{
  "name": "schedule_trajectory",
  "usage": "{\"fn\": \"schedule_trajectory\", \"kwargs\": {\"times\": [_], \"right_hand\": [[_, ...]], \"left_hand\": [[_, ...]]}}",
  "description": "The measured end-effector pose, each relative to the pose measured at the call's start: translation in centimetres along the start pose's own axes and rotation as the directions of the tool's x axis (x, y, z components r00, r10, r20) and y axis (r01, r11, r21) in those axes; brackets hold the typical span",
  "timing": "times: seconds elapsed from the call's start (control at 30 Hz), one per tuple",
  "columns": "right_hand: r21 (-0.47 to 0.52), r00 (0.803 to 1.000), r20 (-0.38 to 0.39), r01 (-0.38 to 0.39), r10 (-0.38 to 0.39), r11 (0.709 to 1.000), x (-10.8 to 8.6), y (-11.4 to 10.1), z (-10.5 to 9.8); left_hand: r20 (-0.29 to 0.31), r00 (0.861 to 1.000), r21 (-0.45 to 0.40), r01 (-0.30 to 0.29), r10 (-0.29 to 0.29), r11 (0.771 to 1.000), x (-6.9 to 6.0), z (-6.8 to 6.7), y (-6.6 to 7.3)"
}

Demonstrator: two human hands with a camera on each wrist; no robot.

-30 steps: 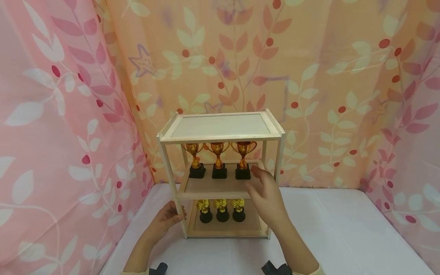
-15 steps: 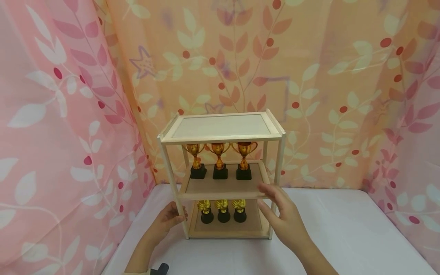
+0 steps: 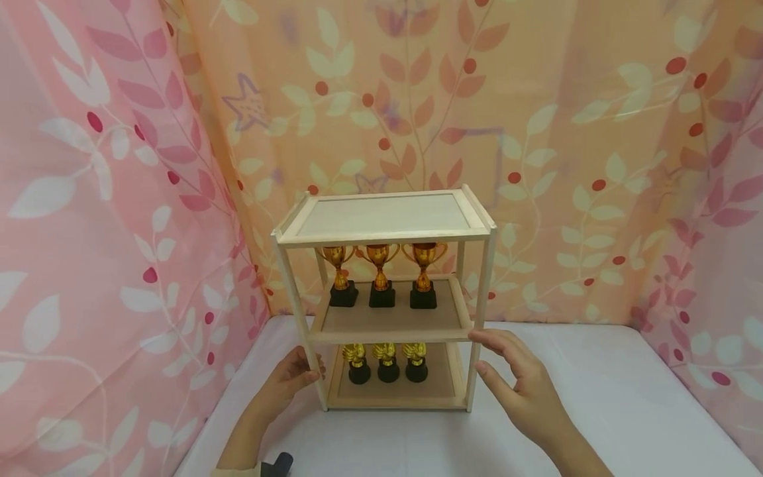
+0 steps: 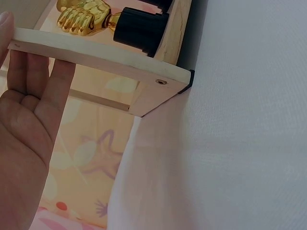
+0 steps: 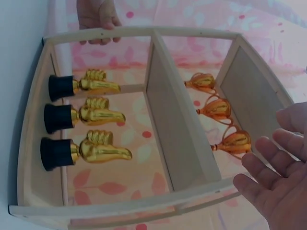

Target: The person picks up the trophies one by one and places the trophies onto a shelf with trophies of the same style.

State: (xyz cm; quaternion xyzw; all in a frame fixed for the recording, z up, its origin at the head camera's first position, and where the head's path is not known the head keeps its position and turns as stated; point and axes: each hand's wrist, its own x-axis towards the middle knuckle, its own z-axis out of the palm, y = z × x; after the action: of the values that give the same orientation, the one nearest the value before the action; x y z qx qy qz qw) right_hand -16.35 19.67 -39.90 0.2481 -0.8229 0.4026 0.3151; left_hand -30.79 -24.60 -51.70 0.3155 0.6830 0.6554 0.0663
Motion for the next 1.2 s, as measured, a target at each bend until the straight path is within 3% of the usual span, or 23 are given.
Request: {"fn": "schedule_trajectory", "kwargs": {"times": [0.3, 0.57, 0.77, 0.9, 1.03, 1.2], "right_hand": [[-0.066, 0.99, -0.073, 0.119, -0.124, 0.991, 0.1, 1.4, -2.1], [-0.101, 0.993, -0.084, 0.069, -0.078, 0.992, -0.2, 2.3, -3.2], [-0.152, 0.98, -0.114, 0.144, -0.163, 0.978, -0.1, 2.9, -3.6], [-0.175, 0.975, -0.105, 0.176, -0.196, 0.969, 0.1, 3.1, -3.6], [-0.228, 0.972, -0.101, 0.183, -0.21, 0.956, 0.3, 3.5, -3.8], [-0.292, 0.979, -0.08, 0.155, -0.186, 0.944, 0.5, 4.0, -4.5]], "left_hand": [[0.002, 1.0, -0.013, 0.007, -0.007, 1.0, 0.3, 0.4, -0.2], [0.014, 0.999, -0.024, -0.042, 0.042, 0.999, -0.1, 0.2, -0.2], [0.012, 1.0, -0.014, 0.001, -0.001, 1.0, -0.1, 0.2, -0.4], [0.017, 1.0, -0.025, -0.021, 0.021, 0.999, -0.2, 0.2, -0.4], [0.029, 0.998, -0.03, -0.052, 0.053, 0.998, -0.1, 0.2, -0.1], [0.008, 0.999, -0.013, -0.032, 0.032, 0.999, 0.1, 0.1, 0.0]]}}
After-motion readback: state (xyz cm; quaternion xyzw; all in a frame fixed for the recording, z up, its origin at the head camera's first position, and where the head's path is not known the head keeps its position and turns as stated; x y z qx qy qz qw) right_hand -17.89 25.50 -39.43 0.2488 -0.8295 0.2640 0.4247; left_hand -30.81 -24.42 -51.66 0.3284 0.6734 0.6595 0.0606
